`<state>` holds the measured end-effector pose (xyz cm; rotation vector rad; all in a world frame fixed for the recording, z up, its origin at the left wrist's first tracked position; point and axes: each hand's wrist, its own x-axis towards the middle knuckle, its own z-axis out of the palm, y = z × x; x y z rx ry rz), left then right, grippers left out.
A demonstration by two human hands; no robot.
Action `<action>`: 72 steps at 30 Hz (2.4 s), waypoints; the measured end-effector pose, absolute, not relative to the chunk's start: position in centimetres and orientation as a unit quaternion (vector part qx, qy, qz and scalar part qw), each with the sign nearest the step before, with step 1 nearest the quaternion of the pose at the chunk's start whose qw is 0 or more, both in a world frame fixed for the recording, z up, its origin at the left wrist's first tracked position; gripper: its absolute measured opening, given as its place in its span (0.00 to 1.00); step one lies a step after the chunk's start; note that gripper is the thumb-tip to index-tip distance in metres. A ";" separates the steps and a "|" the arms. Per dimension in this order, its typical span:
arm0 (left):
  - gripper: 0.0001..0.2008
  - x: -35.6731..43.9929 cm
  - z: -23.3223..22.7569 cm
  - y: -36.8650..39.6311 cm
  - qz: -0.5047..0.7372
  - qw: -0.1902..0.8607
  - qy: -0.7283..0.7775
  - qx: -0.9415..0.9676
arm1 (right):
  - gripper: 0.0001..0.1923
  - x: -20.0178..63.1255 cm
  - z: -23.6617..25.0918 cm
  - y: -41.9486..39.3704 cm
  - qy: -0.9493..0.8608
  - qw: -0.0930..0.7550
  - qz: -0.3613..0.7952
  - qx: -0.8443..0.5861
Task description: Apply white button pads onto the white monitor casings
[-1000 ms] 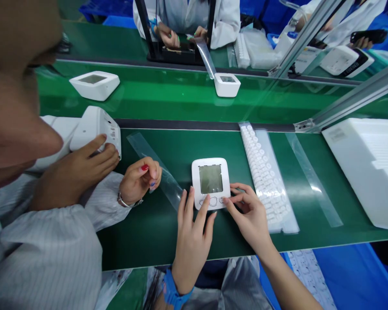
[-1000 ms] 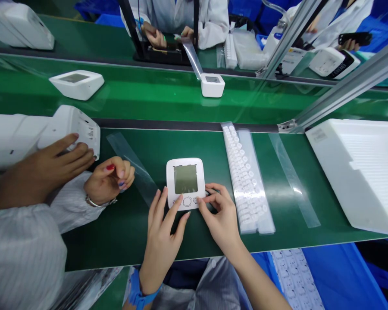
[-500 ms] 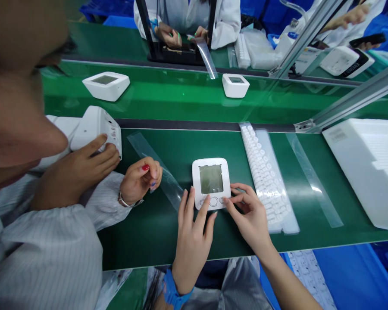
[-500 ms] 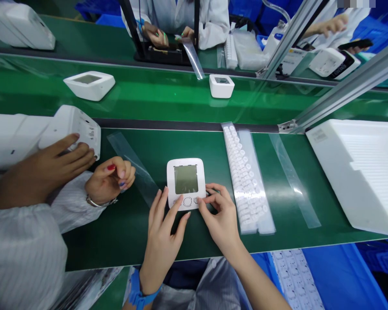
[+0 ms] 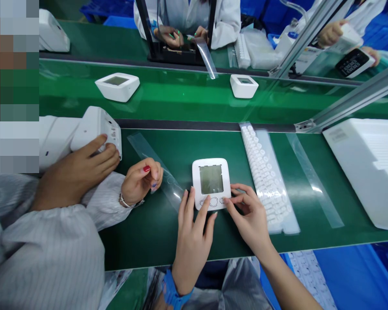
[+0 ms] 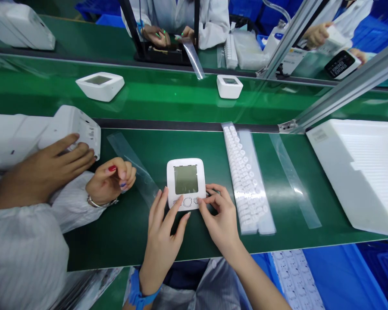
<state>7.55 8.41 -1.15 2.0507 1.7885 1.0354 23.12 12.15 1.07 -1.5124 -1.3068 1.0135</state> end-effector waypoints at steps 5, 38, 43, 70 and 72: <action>0.36 7.6 -1.0 8.5 0.353 0.111 0.611 0.700 | 0.09 23.1 1.0 12.1 -0.535 0.436 0.397 -0.605; 0.28 8.1 -0.7 8.2 0.284 0.096 0.582 0.756 | 0.03 23.9 0.3 12.1 -0.581 0.431 0.371 -0.583; 0.34 7.9 -1.2 8.3 0.288 0.108 0.584 0.751 | 0.03 24.0 0.4 12.2 -0.593 0.423 0.354 -0.586; 0.34 8.0 -1.1 8.0 0.260 0.073 0.567 0.778 | 0.06 23.3 0.8 12.3 -0.643 0.426 0.257 -0.581; 0.34 8.0 -1.2 8.0 0.255 0.068 0.566 0.781 | 0.07 23.2 0.8 12.3 -0.642 0.425 0.257 -0.584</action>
